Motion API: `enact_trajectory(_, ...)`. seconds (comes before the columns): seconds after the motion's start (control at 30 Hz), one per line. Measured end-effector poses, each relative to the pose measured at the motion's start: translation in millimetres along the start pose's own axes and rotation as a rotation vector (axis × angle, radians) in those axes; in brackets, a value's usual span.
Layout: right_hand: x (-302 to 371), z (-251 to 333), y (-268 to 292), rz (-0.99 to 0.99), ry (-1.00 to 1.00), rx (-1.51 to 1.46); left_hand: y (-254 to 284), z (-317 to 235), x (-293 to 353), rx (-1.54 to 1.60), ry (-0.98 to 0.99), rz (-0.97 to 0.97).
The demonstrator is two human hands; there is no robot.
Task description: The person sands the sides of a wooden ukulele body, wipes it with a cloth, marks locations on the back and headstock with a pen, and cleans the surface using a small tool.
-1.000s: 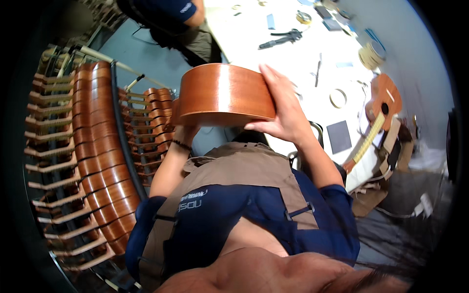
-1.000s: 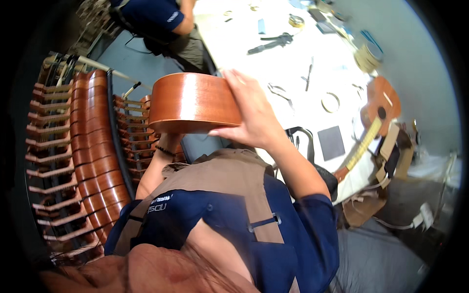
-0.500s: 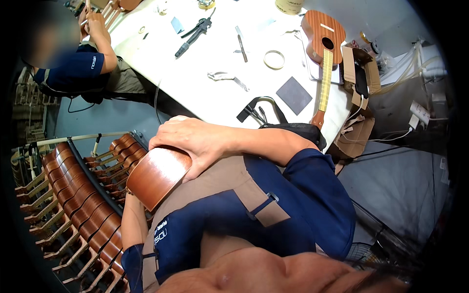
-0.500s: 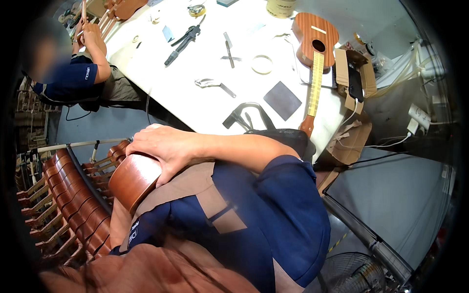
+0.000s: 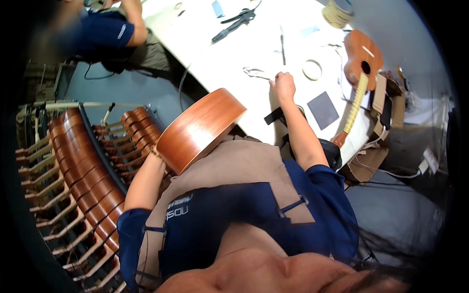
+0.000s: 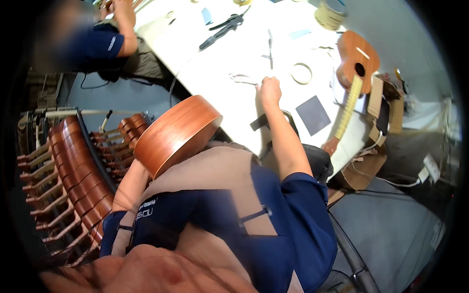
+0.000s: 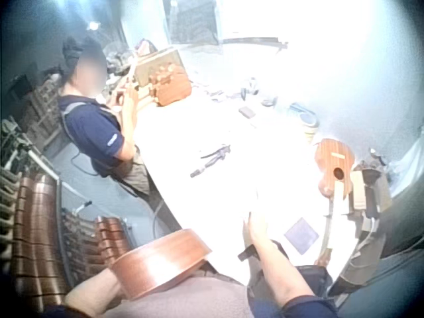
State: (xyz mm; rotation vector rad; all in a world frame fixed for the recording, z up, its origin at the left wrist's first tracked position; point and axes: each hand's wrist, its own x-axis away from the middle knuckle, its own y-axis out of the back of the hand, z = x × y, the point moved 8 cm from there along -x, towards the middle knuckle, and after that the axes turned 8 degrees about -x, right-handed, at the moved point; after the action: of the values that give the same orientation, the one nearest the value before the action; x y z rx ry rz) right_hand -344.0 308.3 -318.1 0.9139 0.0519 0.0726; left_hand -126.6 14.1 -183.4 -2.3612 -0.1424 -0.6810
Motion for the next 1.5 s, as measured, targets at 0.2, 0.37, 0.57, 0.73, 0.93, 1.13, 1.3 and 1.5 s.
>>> enact_trajectory(0.2,-1.6,4.7,-16.7,0.126,-0.153,-0.027,-16.8,-6.7,-11.3,-0.014,0.017,0.052)
enact_trajectory(0.37,6.0,-27.2,16.9,0.033,-0.245,-0.273,-22.2,-11.5,-10.3,-0.027,0.023,0.074)
enact_trajectory(0.57,60.1,112.7,141.0,0.064,-0.068,-1.164,-29.6,-11.1,-8.4,-0.039,0.032,0.094)
enact_trajectory(0.73,138.2,212.8,163.9,0.767,-0.16,-1.485,-38.1,-6.3,-5.1,-0.059,0.057,0.117)
enact_trajectory(0.93,160.1,236.6,159.1,0.974,-0.152,-1.554,-41.1,-4.5,5.0,-0.083,0.078,0.117)
enact_trajectory(1.13,164.0,240.2,160.4,0.986,-0.106,-1.547,-41.5,-1.9,10.6,-0.094,0.093,0.112)
enact_trajectory(1.3,155.8,243.3,174.0,0.798,0.205,-1.41,-45.4,-1.0,11.0,-0.089,0.089,0.118)
enact_trajectory(1.5,159.8,248.0,205.8,0.245,0.871,-0.985,-50.7,0.8,10.5,-0.082,0.087,0.127)
